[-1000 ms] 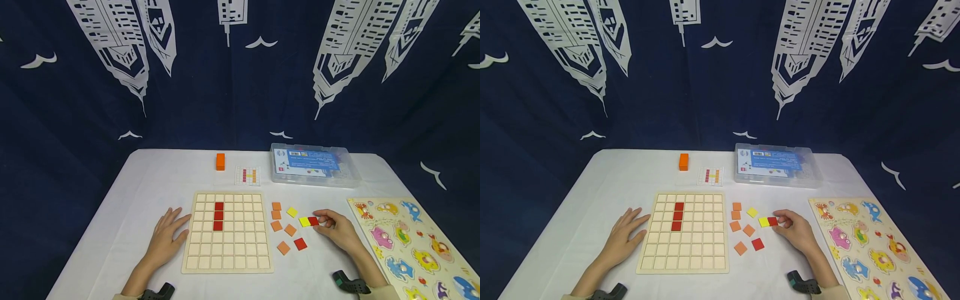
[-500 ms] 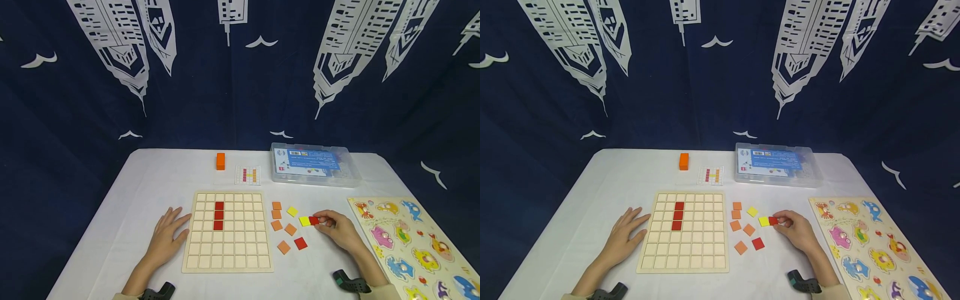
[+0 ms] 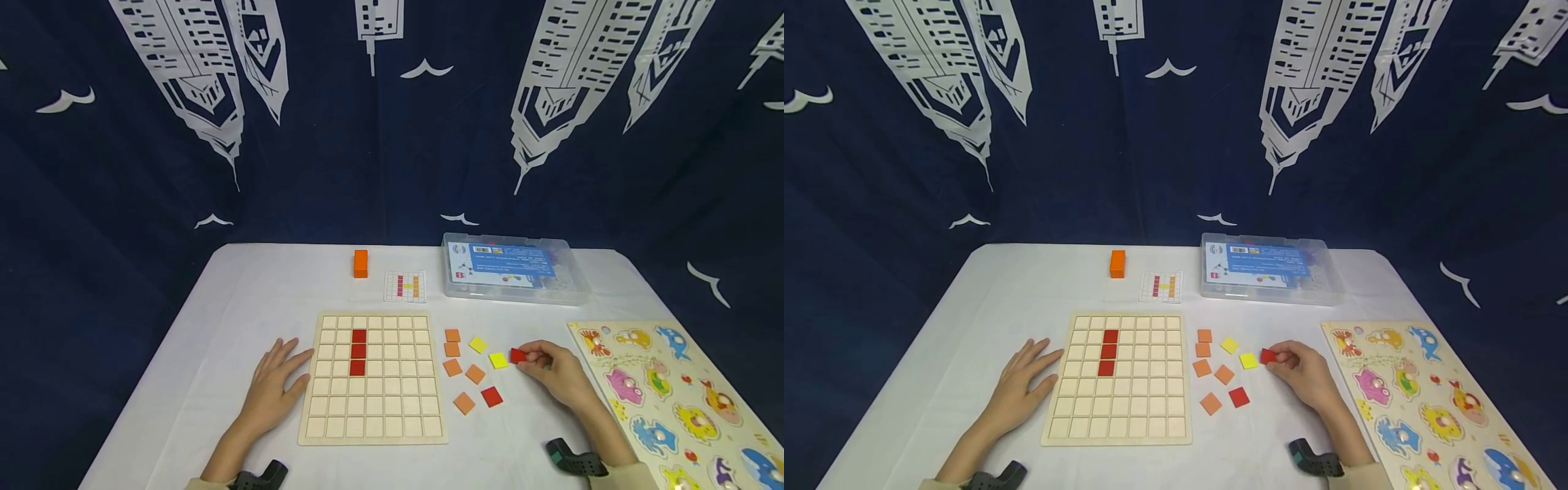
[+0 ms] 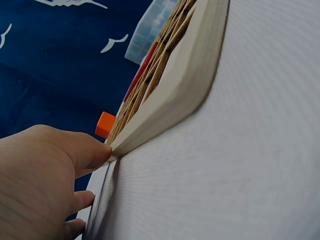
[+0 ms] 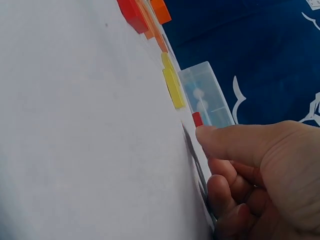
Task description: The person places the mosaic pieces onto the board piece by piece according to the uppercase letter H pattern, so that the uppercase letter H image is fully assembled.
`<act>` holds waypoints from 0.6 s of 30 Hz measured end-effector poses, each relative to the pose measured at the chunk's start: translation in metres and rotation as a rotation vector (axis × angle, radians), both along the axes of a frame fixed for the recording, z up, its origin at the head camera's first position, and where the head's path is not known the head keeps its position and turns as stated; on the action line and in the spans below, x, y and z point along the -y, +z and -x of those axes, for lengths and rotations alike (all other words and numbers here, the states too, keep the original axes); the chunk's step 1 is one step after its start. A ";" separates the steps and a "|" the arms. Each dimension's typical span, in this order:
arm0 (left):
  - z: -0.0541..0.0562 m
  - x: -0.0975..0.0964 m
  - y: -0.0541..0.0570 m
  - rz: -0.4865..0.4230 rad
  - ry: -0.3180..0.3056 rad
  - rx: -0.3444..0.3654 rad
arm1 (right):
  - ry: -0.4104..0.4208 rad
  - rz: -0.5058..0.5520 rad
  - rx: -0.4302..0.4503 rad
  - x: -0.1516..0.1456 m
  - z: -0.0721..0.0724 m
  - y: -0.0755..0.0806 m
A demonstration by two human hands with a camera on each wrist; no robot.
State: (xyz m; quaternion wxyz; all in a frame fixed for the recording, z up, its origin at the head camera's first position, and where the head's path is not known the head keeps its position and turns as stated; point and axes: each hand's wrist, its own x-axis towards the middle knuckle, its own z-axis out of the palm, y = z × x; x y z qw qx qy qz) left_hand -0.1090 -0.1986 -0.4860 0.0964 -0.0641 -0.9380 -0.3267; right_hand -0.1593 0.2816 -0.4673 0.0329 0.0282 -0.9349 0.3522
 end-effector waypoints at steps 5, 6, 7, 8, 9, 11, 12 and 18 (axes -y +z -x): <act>0.000 0.000 0.000 0.000 0.005 0.000 | 0.010 -0.017 -0.013 0.001 -0.001 0.009; 0.000 0.000 0.000 -0.001 0.004 0.002 | 0.017 -0.025 -0.016 0.002 -0.002 0.011; 0.000 0.000 -0.001 -0.002 0.003 0.003 | 0.023 -0.032 -0.018 0.003 -0.002 0.014; -0.001 0.000 -0.001 -0.002 0.003 0.004 | 0.031 -0.037 -0.024 0.005 -0.003 0.017; -0.001 0.000 -0.001 -0.002 0.003 0.003 | 0.039 -0.040 -0.032 0.007 -0.003 0.020; -0.001 0.000 -0.001 -0.001 0.003 0.003 | 0.054 -0.043 -0.049 0.013 -0.005 0.027; -0.001 0.000 -0.001 0.000 0.003 0.002 | 0.061 -0.041 -0.056 0.016 -0.006 0.031; 0.000 0.000 -0.001 0.003 0.007 -0.005 | 0.110 -0.029 -0.107 0.037 -0.010 0.048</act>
